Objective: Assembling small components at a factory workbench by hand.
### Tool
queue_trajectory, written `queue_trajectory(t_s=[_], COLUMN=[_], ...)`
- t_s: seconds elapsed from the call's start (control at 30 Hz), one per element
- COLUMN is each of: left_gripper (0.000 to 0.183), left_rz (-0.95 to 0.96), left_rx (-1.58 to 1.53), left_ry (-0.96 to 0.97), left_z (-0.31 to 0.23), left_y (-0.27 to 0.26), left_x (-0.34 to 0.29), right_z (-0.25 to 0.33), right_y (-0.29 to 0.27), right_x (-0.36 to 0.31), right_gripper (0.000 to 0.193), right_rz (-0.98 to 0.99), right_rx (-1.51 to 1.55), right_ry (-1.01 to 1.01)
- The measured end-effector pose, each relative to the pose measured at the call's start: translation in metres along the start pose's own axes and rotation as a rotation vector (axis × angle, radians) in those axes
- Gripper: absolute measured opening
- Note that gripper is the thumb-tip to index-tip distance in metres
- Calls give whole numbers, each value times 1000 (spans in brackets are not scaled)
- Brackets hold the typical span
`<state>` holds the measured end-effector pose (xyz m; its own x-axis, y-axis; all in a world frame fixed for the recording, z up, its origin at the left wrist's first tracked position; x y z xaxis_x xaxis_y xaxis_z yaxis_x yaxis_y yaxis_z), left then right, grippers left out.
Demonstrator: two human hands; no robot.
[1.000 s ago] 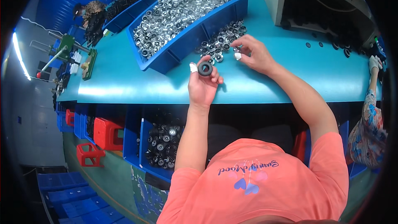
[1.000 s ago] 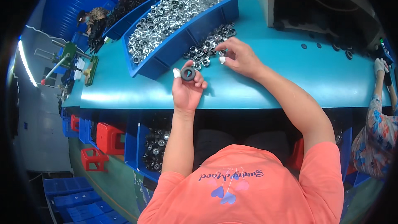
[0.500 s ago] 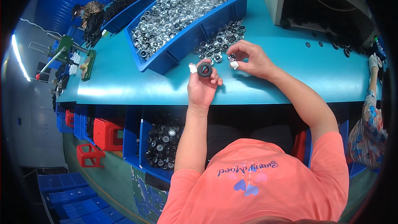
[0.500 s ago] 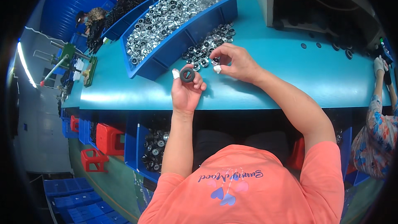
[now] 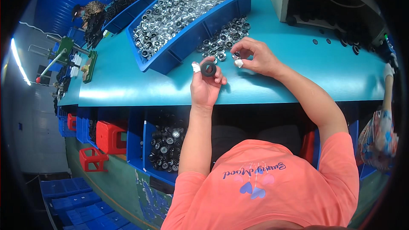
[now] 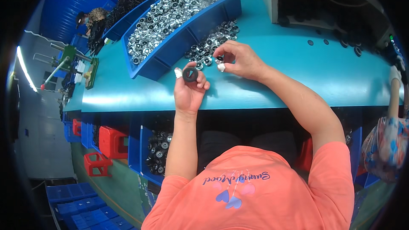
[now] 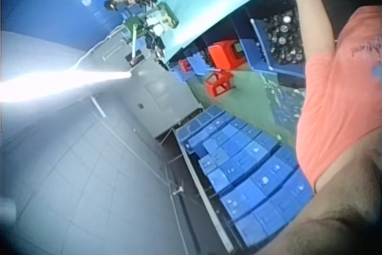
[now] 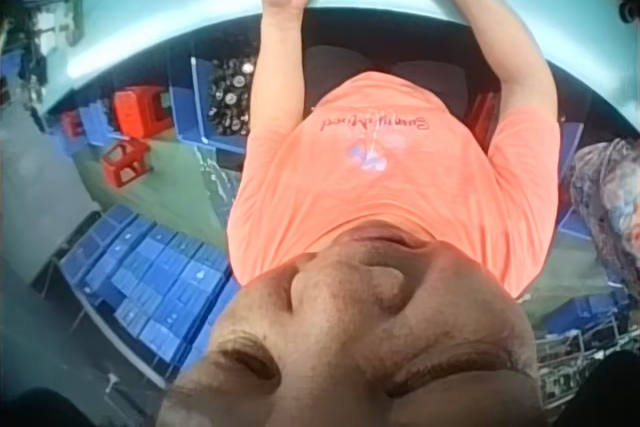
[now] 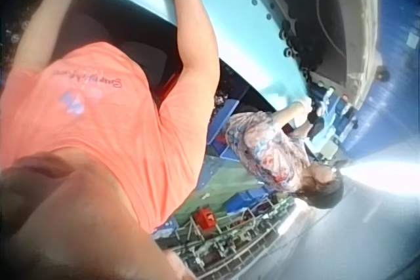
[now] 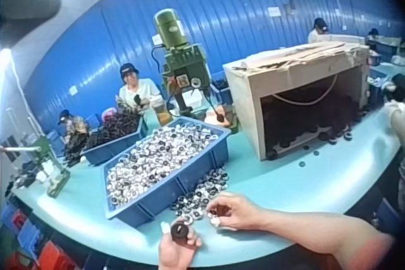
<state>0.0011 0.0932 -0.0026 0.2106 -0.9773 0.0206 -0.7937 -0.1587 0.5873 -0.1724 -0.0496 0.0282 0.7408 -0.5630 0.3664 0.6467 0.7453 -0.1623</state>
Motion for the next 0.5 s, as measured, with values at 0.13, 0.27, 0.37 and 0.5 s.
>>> queue_trajectory(t_s=[0.13,0.27,0.37,0.5], left_gripper=[56,53,48,44], left_rz=[-33,-23,-15,-48], left_rx=[4,-18,-73,-89], left_ry=[-1,17,41,85], left_z=[-3,0,4,9], left_y=[5,3,-4,-12], left_x=[-1,-1,0,0], right_z=[1,-1,1,0], right_y=[-1,-1,-1,-1], right_x=[0,0,0,1], right_gripper=[34,33,33,32], right_rz=[20,20,20,22], right_rx=[-20,-10,-19,-32], right_ry=[18,8,9,14])
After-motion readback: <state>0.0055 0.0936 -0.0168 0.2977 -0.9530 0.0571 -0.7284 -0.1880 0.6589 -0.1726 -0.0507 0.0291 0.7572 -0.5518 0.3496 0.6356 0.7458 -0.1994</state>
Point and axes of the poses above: each hand's wrist, its own x-axis towards the middle knuckle, its own y-axis out of the palm, z = x × y, the point moved 1 cm from there along x, towards the middle knuckle, and after that the axes turned 14 degrees about x, right-handed, at the moved point
